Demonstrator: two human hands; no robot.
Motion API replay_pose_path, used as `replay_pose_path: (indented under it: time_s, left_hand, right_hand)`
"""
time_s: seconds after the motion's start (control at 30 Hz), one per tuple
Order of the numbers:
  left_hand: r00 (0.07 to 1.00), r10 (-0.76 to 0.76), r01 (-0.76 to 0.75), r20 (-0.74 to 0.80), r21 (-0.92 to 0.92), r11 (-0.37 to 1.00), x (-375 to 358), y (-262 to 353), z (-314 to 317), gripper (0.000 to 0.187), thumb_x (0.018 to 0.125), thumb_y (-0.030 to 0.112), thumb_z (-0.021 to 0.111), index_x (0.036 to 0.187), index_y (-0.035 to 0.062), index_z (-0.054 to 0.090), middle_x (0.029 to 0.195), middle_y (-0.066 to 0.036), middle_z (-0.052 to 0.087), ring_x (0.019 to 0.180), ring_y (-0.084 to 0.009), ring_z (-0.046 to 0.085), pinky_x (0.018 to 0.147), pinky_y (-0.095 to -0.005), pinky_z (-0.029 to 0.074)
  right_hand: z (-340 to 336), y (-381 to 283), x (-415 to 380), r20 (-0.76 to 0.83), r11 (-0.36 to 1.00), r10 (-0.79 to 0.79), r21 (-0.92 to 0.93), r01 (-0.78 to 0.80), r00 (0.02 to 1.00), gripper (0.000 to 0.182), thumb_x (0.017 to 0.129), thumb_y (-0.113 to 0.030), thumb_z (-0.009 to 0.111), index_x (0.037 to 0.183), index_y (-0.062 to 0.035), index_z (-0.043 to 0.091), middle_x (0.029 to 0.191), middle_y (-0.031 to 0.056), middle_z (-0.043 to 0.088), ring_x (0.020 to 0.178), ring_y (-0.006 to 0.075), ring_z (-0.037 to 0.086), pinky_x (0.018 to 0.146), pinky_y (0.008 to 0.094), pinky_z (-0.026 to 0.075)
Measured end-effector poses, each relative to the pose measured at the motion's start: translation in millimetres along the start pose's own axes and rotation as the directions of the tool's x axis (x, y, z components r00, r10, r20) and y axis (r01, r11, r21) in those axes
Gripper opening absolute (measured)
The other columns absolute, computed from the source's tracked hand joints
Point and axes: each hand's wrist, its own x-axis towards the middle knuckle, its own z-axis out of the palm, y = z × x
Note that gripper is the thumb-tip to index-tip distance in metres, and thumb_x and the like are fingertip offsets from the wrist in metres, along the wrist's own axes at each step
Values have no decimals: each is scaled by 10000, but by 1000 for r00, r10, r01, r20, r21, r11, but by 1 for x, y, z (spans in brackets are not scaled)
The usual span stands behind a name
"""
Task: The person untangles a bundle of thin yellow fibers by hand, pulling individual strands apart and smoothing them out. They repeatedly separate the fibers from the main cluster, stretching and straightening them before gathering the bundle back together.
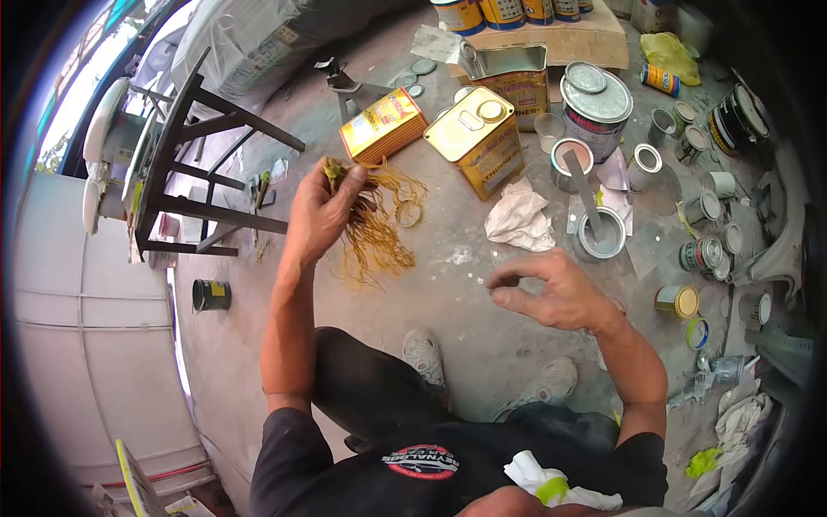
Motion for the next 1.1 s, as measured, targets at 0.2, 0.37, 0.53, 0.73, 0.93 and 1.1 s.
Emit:
replay_pose_path:
  time_s: [0.2, 0.37, 0.53, 0.73, 0.93, 1.1]
  left_hand:
    - [965, -30, 57, 262, -97, 994, -32, 0, 71, 269, 953, 254, 619, 1020, 4, 549, 824, -11, 608, 737, -68, 536, 632, -236, 458]
    - [860, -105, 228, 500, -191, 955, -37, -3, 80, 293, 957, 265, 607, 1088, 7, 562, 900, -25, 623, 801, -94, 584, 697, -253, 487]
    - [941, -89, 205, 325, -340, 918, -23, -25, 89, 288, 965, 271, 593, 1097, 16, 569, 903, -6, 614, 776, -88, 567, 675, -233, 465]
    - [931, 195, -144, -309, 179, 973, 40, -59, 17, 246, 949, 231, 623, 1044, 4, 634, 739, -27, 644, 649, -77, 545, 594, -235, 451]
    - [834, 347, -104, -429, 495, 863, 53, -89, -21, 233, 933, 242, 634, 1051, 41, 637, 760, -140, 660, 631, -158, 574, 604, -291, 465]
    - [622, 289, 211, -728, 510, 834, 53, -162, -119, 271, 950, 304, 579, 1017, 49, 642, 796, -183, 673, 711, -307, 665, 645, -377, 499]
  right_hand:
    - [40, 18, 45, -208, 999, -32, -39, 25, 978, 307, 881, -178, 658, 1111, 23, 626, 911, 139, 708, 819, 189, 680, 746, 338, 523]
    - [27, 28, 36, -265, 989, 143, 76, -128, 953, 210, 875, -136, 668, 1012, 20, 695, 785, 65, 701, 679, 77, 616, 622, 239, 488]
    - [35, 36, 32, -200, 891, 195, 444, -89, 960, 211, 831, -167, 723, 963, -2, 704, 834, 63, 705, 746, 108, 641, 663, 281, 495]
    - [11, 35, -12, 341, 872, 71, 436, -225, 937, 213, 839, -192, 740, 913, -8, 663, 854, 18, 639, 786, 91, 554, 713, 268, 443]
    - [-6, 51, -41, 140, 972, 99, 201, -126, 985, 190, 807, -211, 755, 804, -33, 689, 1037, 110, 646, 1056, 237, 584, 894, 362, 453]
    - [-19, 11, -64, 93, 966, -214, 167, 196, 973, 157, 749, -172, 767, 749, -35, 688, 1065, 151, 664, 1075, 303, 589, 923, 395, 452]
